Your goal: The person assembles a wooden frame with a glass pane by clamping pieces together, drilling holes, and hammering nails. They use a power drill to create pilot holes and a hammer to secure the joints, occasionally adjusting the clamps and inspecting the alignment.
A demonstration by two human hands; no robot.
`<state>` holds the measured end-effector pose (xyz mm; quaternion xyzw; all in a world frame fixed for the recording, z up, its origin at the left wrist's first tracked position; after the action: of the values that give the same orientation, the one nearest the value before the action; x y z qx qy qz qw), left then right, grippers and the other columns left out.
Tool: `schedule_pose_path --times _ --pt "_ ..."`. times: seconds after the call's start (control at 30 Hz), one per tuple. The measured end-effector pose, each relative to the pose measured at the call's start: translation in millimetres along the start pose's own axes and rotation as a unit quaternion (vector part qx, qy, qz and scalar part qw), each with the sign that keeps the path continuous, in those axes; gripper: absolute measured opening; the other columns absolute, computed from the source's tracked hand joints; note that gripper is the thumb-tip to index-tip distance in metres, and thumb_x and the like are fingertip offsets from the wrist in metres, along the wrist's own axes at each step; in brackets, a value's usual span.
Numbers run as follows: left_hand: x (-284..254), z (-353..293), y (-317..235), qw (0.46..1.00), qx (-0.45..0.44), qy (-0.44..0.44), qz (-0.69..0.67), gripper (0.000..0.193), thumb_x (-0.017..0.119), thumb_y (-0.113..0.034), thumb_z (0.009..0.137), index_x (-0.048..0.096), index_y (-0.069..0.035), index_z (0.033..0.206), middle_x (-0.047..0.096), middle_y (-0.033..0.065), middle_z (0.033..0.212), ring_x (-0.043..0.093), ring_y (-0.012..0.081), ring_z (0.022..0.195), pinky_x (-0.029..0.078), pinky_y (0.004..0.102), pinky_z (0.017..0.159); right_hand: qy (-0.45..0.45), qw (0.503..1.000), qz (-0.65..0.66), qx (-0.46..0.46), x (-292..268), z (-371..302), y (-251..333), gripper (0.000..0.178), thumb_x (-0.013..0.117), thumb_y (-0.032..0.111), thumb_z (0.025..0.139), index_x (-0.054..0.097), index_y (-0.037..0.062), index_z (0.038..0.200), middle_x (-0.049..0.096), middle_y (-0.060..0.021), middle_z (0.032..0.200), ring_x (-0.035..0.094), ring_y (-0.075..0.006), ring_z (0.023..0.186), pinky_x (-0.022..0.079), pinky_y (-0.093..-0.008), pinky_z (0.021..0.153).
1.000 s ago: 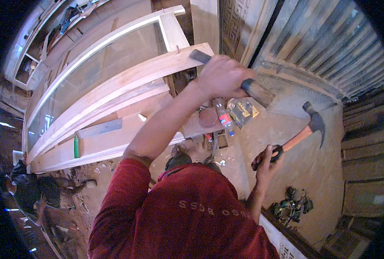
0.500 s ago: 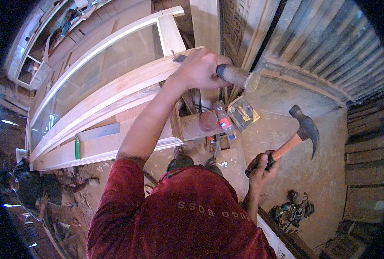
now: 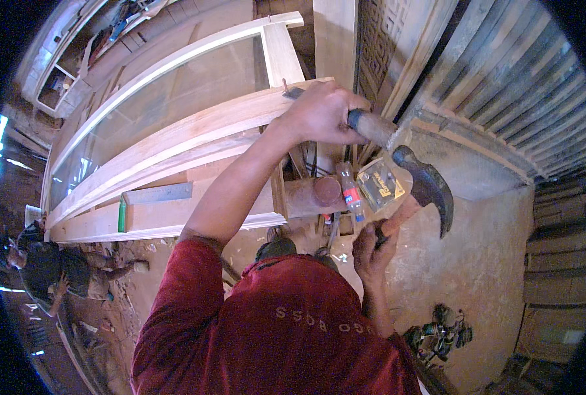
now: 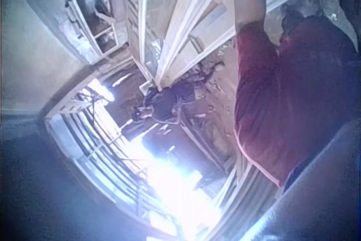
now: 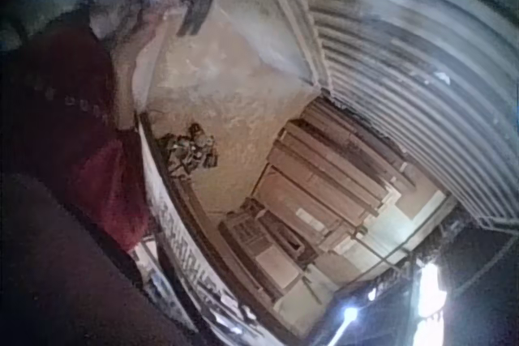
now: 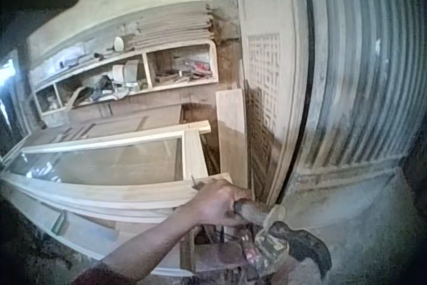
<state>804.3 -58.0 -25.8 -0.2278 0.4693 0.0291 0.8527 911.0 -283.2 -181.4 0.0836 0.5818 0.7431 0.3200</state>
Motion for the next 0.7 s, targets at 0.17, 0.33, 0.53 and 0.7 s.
schedule_pose_path --times 0.17,0.33,0.53,0.7 --pt "0 -2 2 1.000 0.004 -0.006 -0.014 0.028 0.078 -0.032 0.062 0.063 -0.011 0.072 0.063 0.0111 0.065 0.063 0.0348 0.066 0.050 0.0453 0.059 -0.083 0.946 0.310 0.032 -5 -5 17 0.025 0.051 0.023 0.098 0.035 0.0110 0.083 0.039 -0.0011 0.052 0.039 -0.0099 0.037 0.037 -0.0294 0.032" --pt "6 -6 5 1.000 -0.002 0.008 0.004 0.027 0.078 -0.032 0.062 0.063 -0.011 0.072 0.063 0.0109 0.064 0.064 0.0347 0.065 0.050 0.0451 0.059 -0.043 0.990 0.129 0.043 -9 -3 17 0.027 0.050 0.026 0.098 0.034 0.0106 0.084 0.036 -0.0003 0.051 0.037 -0.0109 0.037 0.036 -0.0283 0.033" --pt "8 1 4 0.999 0.022 -0.007 0.029 0.025 0.078 -0.031 0.062 0.064 -0.013 0.072 0.064 0.0102 0.064 0.064 0.0340 0.066 0.050 0.0460 0.059 -0.054 0.992 0.116 -0.001 5 -5 -11 0.028 0.052 0.026 0.097 0.035 0.0091 0.084 0.040 -0.0004 0.052 0.040 -0.0097 0.038 0.035 -0.0276 0.033" --pt "9 -5 6 0.999 0.007 0.019 0.048 0.025 0.078 -0.033 0.063 0.065 -0.013 0.073 0.065 0.0095 0.067 0.065 0.0334 0.068 0.050 0.0464 0.062 -0.102 0.936 0.331 0.065 4 -4 21 0.031 0.055 0.027 0.096 0.034 0.0088 0.083 0.040 -0.0010 0.053 0.037 -0.0090 0.037 0.034 -0.0264 0.033"
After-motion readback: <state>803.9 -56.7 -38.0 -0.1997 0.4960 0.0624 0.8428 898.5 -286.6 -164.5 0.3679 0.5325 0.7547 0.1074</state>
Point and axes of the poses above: each hand's wrist, its own z-axis towards the middle knuckle, its own x-axis out of the palm, y = z × x, the point moved 5 cm from there along z, towards the middle knuckle
